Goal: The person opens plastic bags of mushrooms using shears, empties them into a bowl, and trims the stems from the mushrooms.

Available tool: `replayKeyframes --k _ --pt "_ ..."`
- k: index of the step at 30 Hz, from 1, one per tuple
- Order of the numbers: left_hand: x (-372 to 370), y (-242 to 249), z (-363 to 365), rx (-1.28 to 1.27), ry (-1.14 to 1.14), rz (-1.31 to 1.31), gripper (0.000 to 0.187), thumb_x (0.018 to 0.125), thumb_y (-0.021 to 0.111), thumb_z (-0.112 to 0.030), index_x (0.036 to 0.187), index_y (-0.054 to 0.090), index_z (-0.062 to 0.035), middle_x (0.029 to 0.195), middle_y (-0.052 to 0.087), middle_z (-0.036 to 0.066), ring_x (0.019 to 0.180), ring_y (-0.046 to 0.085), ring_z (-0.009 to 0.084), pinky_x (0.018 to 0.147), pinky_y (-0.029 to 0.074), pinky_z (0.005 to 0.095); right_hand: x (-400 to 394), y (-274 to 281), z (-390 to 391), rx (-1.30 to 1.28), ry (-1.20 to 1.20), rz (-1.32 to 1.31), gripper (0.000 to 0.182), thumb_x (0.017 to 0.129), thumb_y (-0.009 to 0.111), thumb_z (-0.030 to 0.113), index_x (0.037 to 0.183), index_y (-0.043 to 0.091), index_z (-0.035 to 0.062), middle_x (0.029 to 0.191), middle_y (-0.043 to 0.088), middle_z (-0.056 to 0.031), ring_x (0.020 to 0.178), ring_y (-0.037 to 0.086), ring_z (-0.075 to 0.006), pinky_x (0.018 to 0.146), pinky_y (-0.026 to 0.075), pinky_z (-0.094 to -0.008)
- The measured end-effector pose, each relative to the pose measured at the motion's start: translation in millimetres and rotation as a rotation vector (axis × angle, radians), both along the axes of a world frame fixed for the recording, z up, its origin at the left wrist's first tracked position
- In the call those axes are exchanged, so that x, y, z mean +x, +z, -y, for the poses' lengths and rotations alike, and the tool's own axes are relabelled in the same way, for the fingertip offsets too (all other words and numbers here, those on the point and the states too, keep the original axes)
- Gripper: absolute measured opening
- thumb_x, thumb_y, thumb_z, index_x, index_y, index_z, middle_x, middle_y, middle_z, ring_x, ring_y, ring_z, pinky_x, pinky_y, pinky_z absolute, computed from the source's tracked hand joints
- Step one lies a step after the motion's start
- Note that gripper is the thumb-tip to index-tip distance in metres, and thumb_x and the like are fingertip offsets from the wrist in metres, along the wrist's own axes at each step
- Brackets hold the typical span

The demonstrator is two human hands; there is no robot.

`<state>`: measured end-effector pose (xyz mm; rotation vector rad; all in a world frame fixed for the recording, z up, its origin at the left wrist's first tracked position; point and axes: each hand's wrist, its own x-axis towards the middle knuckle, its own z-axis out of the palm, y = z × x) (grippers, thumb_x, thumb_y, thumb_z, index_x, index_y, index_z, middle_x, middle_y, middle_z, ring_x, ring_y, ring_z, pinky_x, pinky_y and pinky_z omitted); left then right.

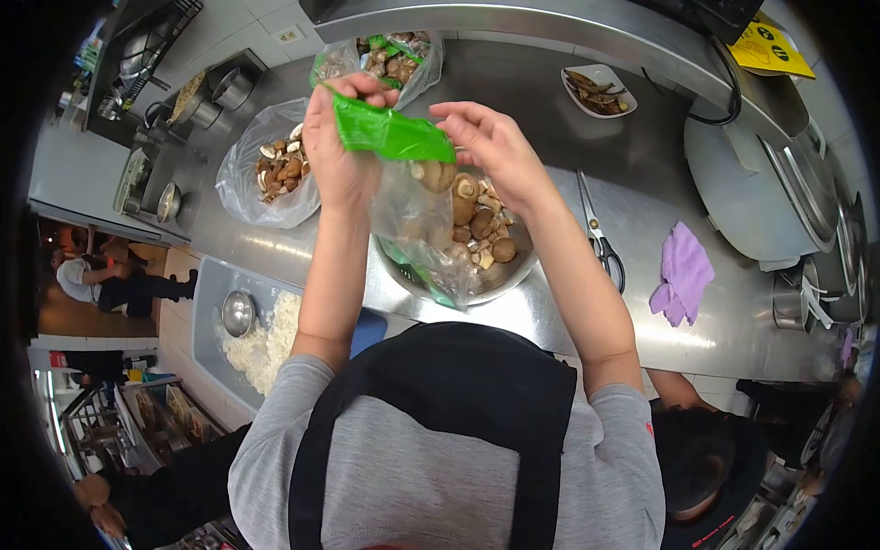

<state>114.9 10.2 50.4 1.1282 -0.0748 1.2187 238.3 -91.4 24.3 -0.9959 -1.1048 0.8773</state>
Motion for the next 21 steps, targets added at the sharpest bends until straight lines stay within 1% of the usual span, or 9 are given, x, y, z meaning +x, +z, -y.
replayKeyframes --k 2,4,6,7,11,14,16,17,21 --pt "-5.3 -2.7 -0.6 -0.029 -0.035 0.073 0.029 0.094 0.04 -0.027 0.081 0.049 -0.0027 0.086 0.057 0.012 0.071 0.057 0.0161 0.077 0.049 0.0362 7.7 -1.7 2.9 -0.15 0.125 -0.422 0.033 0.085 0.058 0.019 0.111 0.052 0.0007 0.089 0.056 -0.0016 0.076 0.051 -0.0066 0.064 0.043 -0.021" --pt "-5.9 -5.4 -0.6 -0.031 -0.023 0.08 0.03 0.094 0.04 -0.028 0.079 0.048 -0.0034 0.085 0.057 0.012 0.07 0.055 0.0149 0.078 0.049 0.0376 9.9 -10.1 2.0 -0.227 0.156 -0.393 0.026 0.083 0.06 0.017 0.104 0.057 0.0022 0.082 0.056 0.0006 0.07 0.05 -0.0055 0.06 0.041 -0.0187" --pt "-7.3 -8.0 2.2 -0.079 -0.063 0.092 0.03 0.094 0.04 -0.028 0.079 0.048 -0.0036 0.084 0.056 0.011 0.069 0.054 0.0145 0.078 0.049 0.0371 7.3 -16.7 1.0 -0.298 0.145 -0.184 0.019 0.081 0.061 0.017 0.093 0.06 0.0021 0.076 0.056 0.0014 0.068 0.051 -0.0052 0.061 0.041 -0.0183" --pt "-8.8 -9.3 2.8 -0.08 -0.062 0.093 0.03 0.094 0.04 -0.028 0.079 0.048 -0.0036 0.084 0.056 0.011 0.069 0.054 0.0145 0.078 0.049 0.0371 6.7 -17.0 0.9 -0.224 0.162 -0.141 0.013 0.081 0.06 0.014 0.087 0.058 0.0021 0.075 0.058 0.001 0.066 0.051 -0.0061 0.063 0.041 -0.0192" --pt "-14.2 -16.5 2.9 -0.106 -0.013 0.083 0.03 0.093 0.04 -0.029 0.078 0.047 -0.0041 0.083 0.055 0.011 0.068 0.053 0.0145 0.076 0.049 0.0364 3.3 -4.8 3.9 -0.193 0.043 0.132 0.014 0.084 0.057 0.016 0.086 0.056 0.0026 0.077 0.057 0.0013 0.067 0.05 -0.0061 0.064 0.041 -0.019" --pt "-15.3 -19.5 4.8 -0.115 -0.023 0.081 0.03 0.093 0.041 -0.03 0.077 0.046 -0.0047 0.082 0.054 0.01 0.068 0.052 0.0139 0.074 0.049 0.0355 0.7 -4.6 2.4 -0.174 0.0 0.064 0.024 0.087 0.054 0.022 0.097 0.056 0.0011 0.078 0.055 0.0026 0.069 0.049 -0.0057 0.065 0.041 -0.0184" --pt "-14.8 -20.0 3.4 -0.106 -0.043 0.086 0.03 0.093 0.042 -0.03 0.077 0.046 -0.0052 0.081 0.053 0.009 0.068 0.051 0.0135 0.074 0.049 0.0349 -1.0 -7.7 3.0 -0.225 0.149 -0.114 0.036 0.088 0.052 0.028 0.111 0.053 0.0007 0.08 0.054 0.0029 0.071 0.049 -0.005 0.066 0.041 -0.0183" --pt "-15.4 -21.0 1.7 -0.132 -0.069 0.089 0.03 0.093 0.042 -0.031 0.077 0.045 -0.0058 0.081 0.053 0.008 0.069 0.05 0.0134 0.074 0.048 0.0346 -1.1 -9.4 2.4 -0.228 0.149 -0.002 0.041 0.088 0.052 0.03 0.117 0.051 0.001 0.081 0.054 0.0027 0.072 0.048 -0.0045 0.066 0.041 -0.0184" --pt "-15.0 -25.3 -2.8 -0.26 -0.24 0.2 0.028 0.092 0.044 -0.032 0.078 0.044 -0.0076 0.08 0.052 0.007 0.07 0.05 0.0134 0.075 0.047 0.0338 -1.4 -7.9 2.9 -0.283 0.15 0.006 0.028 0.087 0.054 0.023 0.104 0.058 0.0018 0.083 0.054 0.002 0.074 0.049 -0.0045 0.068 0.041 -0.0192"
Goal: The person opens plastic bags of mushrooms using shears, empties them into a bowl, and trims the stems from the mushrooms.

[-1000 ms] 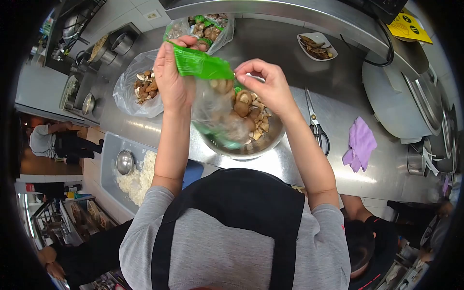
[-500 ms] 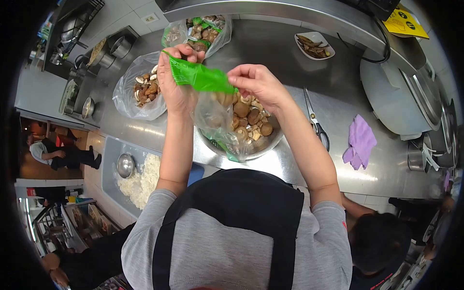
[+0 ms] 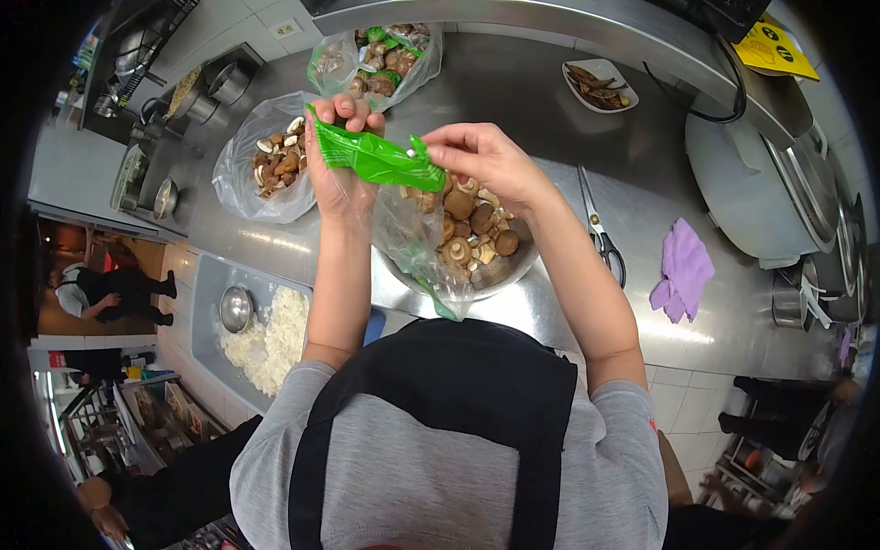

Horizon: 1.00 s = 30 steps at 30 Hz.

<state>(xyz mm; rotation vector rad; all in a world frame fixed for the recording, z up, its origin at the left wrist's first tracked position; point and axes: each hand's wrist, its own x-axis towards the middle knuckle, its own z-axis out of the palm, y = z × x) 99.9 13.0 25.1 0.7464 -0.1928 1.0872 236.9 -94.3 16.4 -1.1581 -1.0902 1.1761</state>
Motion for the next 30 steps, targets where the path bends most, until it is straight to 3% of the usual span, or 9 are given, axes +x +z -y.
replayKeyframes --k 2,7,10,13,17,19,21,26,30 --pt "0.4 -0.9 -0.4 -0.032 -0.004 0.002 0.028 0.092 0.044 -0.032 0.078 0.044 -0.0079 0.08 0.052 0.006 0.07 0.049 0.0133 0.075 0.047 0.0336 2.2 -6.5 -0.9 0.176 0.061 -0.002 0.013 0.084 0.057 0.015 0.088 0.058 0.0028 0.081 0.054 0.002 0.074 0.049 -0.0045 0.068 0.041 -0.0204" --pt "-4.1 -10.9 -8.4 -0.003 0.127 -0.105 0.027 0.092 0.044 -0.03 0.078 0.046 -0.0067 0.082 0.053 0.007 0.073 0.051 0.0138 0.074 0.047 0.0335 1.5 7.6 6.5 0.313 -0.213 -0.025 0.004 0.084 0.054 0.006 0.082 0.053 0.0027 0.075 0.053 0.0015 0.072 0.049 -0.0045 0.067 0.04 -0.0203" --pt "-5.8 -17.2 -9.6 0.132 0.254 -0.324 0.027 0.092 0.044 -0.028 0.079 0.05 -0.0044 0.084 0.055 0.009 0.078 0.053 0.015 0.074 0.047 0.0321 9.5 4.0 10.1 0.375 -0.449 0.448 0.006 0.085 0.052 0.005 0.081 0.051 -0.0001 0.071 0.054 0.0008 0.064 0.05 -0.0043 0.062 0.04 -0.0171" --pt "-6.0 -17.8 -5.2 0.197 0.316 -0.364 0.028 0.093 0.044 -0.025 0.081 0.053 -0.0021 0.086 0.057 0.01 0.083 0.054 0.0161 0.075 0.045 0.0293 2.2 2.7 16.2 0.411 -0.502 0.541 0.003 0.079 0.055 0.002 0.076 0.054 -0.0001 0.073 0.057 -0.004 0.069 0.053 -0.0102 0.063 0.042 -0.0233" --pt "-11.2 -22.0 -15.7 0.155 0.228 -0.35 0.026 0.093 0.044 -0.022 0.081 0.054 -0.0009 0.088 0.058 0.011 0.084 0.055 0.0163 0.077 0.043 0.0274 21.7 -0.3 19.0 0.488 -0.224 0.289 0.002 0.076 0.055 -0.001 0.076 0.056 0.0015 0.083 0.056 -0.0046 0.082 0.052 -0.0122 0.076 0.042 -0.0258" --pt "-8.5 -22.0 -19.2 0.2 0.251 -0.395 0.026 0.093 0.045 -0.022 0.081 0.054 -0.0005 0.089 0.059 0.012 0.085 0.055 0.0162 0.078 0.043 0.0275 29.0 2.1 24.3 0.544 -0.124 -0.333 0.003 0.076 0.058 0.0 0.075 0.056 0.0016 0.088 0.054 -0.0049 0.082 0.052 -0.0115 0.076 0.042 -0.0241" --pt "-6.7 -25.2 -12.7 0.226 0.265 -0.414 0.026 0.092 0.045 -0.021 0.082 0.056 0.0001 0.09 0.06 0.012 0.085 0.055 0.0159 0.078 0.043 0.028 36.4 6.2 23.2 0.469 -0.24 0.194 0.002 0.078 0.058 0.001 0.077 0.056 0.0015 0.088 0.055 -0.0048 0.081 0.052 -0.0108 0.076 0.042 -0.0232" --pt "-2.2 -26.0 -8.5 0.206 0.242 -0.454 0.026 0.093 0.044 -0.021 0.085 0.057 0.0001 0.094 0.061 0.012 0.088 0.056 0.0162 0.081 0.042 0.0269 38.7 12.7 24.3 0.509 -0.249 0.061 0.003 0.08 0.057 0.002 0.077 0.057 0.0009 0.088 0.057 -0.005 0.079 0.053 -0.0099 0.074 0.042 -0.023" --pt "2.3 -11.4 0.8 0.243 0.184 -0.404 0.034 0.084 0.056 -0.024 0.11 0.048 -0.0037 0.11 0.055 0.012 0.094 0.054 0.0163 0.08 0.043 0.0268 27.9 24.6 20.0 0.515 -0.337 0.044 0.004 0.08 0.057 0.002 0.076 0.057 -0.0004 0.091 0.056 -0.0052 0.079 0.053 -0.0099 0.075 0.043 -0.0237"
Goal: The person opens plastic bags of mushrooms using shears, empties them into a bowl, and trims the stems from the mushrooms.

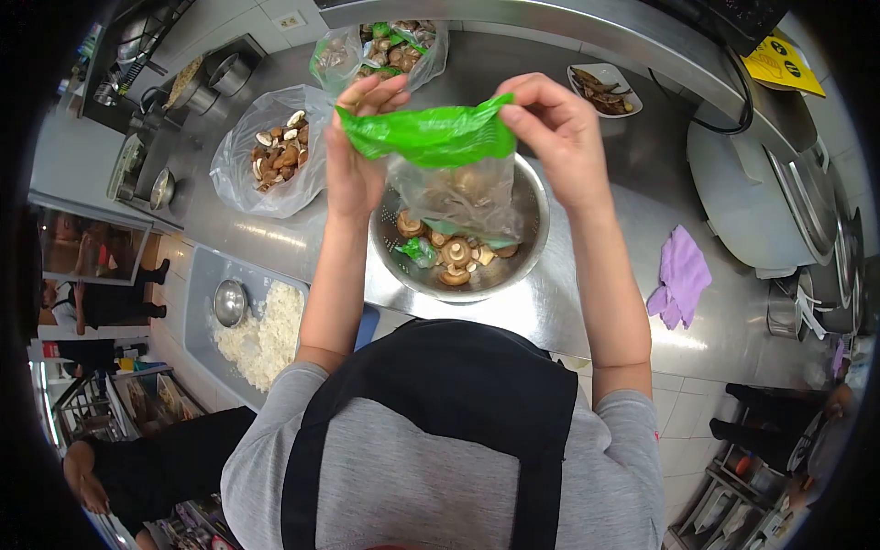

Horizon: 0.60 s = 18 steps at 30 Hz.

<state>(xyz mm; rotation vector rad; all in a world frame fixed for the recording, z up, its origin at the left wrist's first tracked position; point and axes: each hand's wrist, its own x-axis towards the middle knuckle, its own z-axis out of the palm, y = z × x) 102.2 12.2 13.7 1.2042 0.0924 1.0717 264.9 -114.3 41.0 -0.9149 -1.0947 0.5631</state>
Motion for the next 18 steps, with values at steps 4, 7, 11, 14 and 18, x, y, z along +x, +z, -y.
replayKeyframes --k 4,7,11,14,18 --pt "6.9 6.9 28.0 0.367 0.012 -0.304 0.059 0.068 0.072 -0.014 0.118 0.043 -0.0057 0.103 0.054 0.006 0.084 0.05 0.0098 0.074 0.042 0.0233 -23.4 -1.4 -14.3 0.052 0.027 0.12 0.022 0.077 0.062 0.007 0.096 0.056 -0.0007 0.105 0.051 -0.008 0.096 0.051 -0.0139 0.085 0.041 -0.027" --pt "11.7 -0.6 36.3 0.201 0.183 -0.257 0.033 0.078 0.065 -0.013 0.105 0.049 -0.0039 0.09 0.055 0.002 0.078 0.048 0.0067 0.07 0.04 0.0205 -43.8 -16.5 -17.2 0.007 -0.003 0.356 0.083 0.065 0.073 0.02 0.132 0.026 0.003 0.126 0.04 -0.0129 0.112 0.044 -0.0222 0.098 0.032 -0.0327" --pt "10.1 -0.6 30.7 -0.154 0.247 -0.009 0.011 0.087 0.054 -0.012 0.093 0.05 -0.0039 0.083 0.053 -0.001 0.075 0.047 0.0055 0.068 0.04 0.0197 -53.5 -50.7 -12.8 -0.411 0.068 0.297 0.058 0.069 0.064 0.015 0.122 0.044 0.002 0.108 0.055 -0.0113 0.095 0.056 -0.0215 0.083 0.043 -0.0325" --pt "-12.4 -8.9 -2.3 0.147 0.437 -0.172 0.035 0.08 0.062 -0.016 0.11 0.047 -0.0062 0.109 0.049 0.007 0.1 0.046 0.013 0.086 0.037 0.0316 -30.4 -44.6 -3.4 -0.593 -0.075 0.685 0.027 0.069 0.051 0.007 0.094 0.056 -0.0017 0.08 0.061 -0.0144 0.074 0.061 -0.0291 0.063 0.046 -0.0384" --pt "-29.3 43.8 25.8 1.209 0.395 -0.815 0.063 0.068 0.069 -0.015 0.125 0.042 -0.0072 0.128 0.042 0.011 0.119 0.04 0.0237 0.103 0.018 0.053 -34.6 -24.2 0.8 -0.737 -0.14 1.123 0.018 0.067 0.051 0.004 0.084 0.053 -0.0014 0.081 0.058 -0.0202 0.077 0.055 -0.0374 0.065 0.045 -0.0436"
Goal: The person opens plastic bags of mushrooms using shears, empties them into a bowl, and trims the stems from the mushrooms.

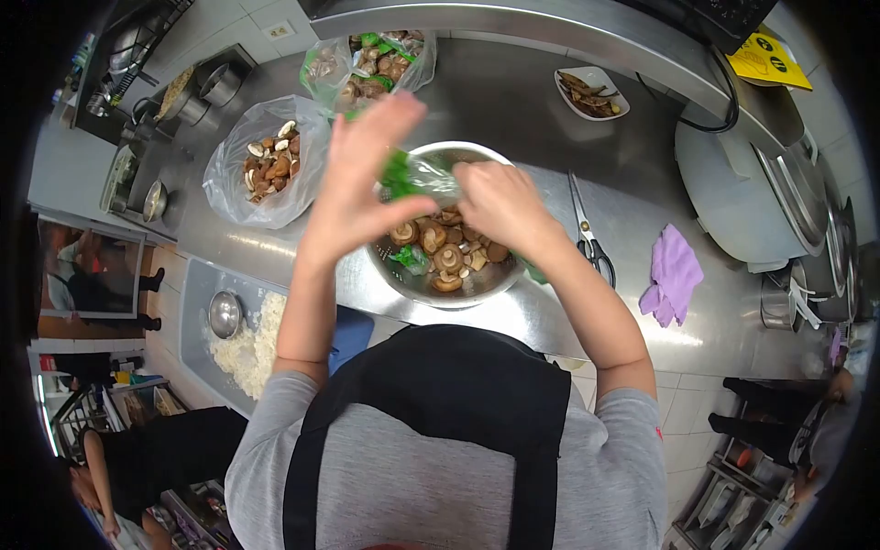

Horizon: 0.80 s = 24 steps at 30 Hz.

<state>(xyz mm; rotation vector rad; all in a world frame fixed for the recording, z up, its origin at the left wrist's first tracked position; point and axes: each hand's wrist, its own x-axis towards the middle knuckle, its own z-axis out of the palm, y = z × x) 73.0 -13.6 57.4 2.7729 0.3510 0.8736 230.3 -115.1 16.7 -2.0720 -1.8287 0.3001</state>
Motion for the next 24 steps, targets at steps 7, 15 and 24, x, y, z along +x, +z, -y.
replayKeyframes --k 7,15,24 --pt "17.5 -54.7 -19.2 -0.436 -0.087 -0.203 0.042 0.064 0.056 0.0 0.105 0.056 -0.0015 0.088 0.062 0.019 0.092 0.058 0.0332 0.084 0.042 0.0451 4.5 3.2 -2.9 0.343 -0.006 0.314 0.014 0.067 0.051 -0.001 0.081 0.051 0.0039 0.074 0.055 -0.0107 0.08 0.054 -0.0279 0.08 0.039 -0.0423" --pt "-2.2 -58.9 -16.9 -0.825 -0.188 -0.048 0.025 0.066 0.051 -0.011 0.087 0.055 0.0008 0.069 0.055 0.022 0.068 0.056 0.0348 0.061 0.041 0.0392 35.9 -17.8 -12.2 0.574 -0.062 0.351 0.012 0.071 0.054 0.004 0.083 0.054 0.0057 0.078 0.05 -0.007 0.083 0.051 -0.0241 0.085 0.035 -0.04" --pt "-17.3 -77.7 -41.4 -0.988 -0.21 -0.384 0.025 0.083 0.049 -0.009 0.105 0.052 0.0023 0.088 0.061 0.005 0.086 0.055 0.0116 0.075 0.043 0.027 30.0 -9.1 -15.9 0.442 0.093 0.273 0.016 0.068 0.054 0.001 0.083 0.052 0.0052 0.077 0.053 -0.0077 0.082 0.053 -0.024 0.083 0.038 -0.0401"
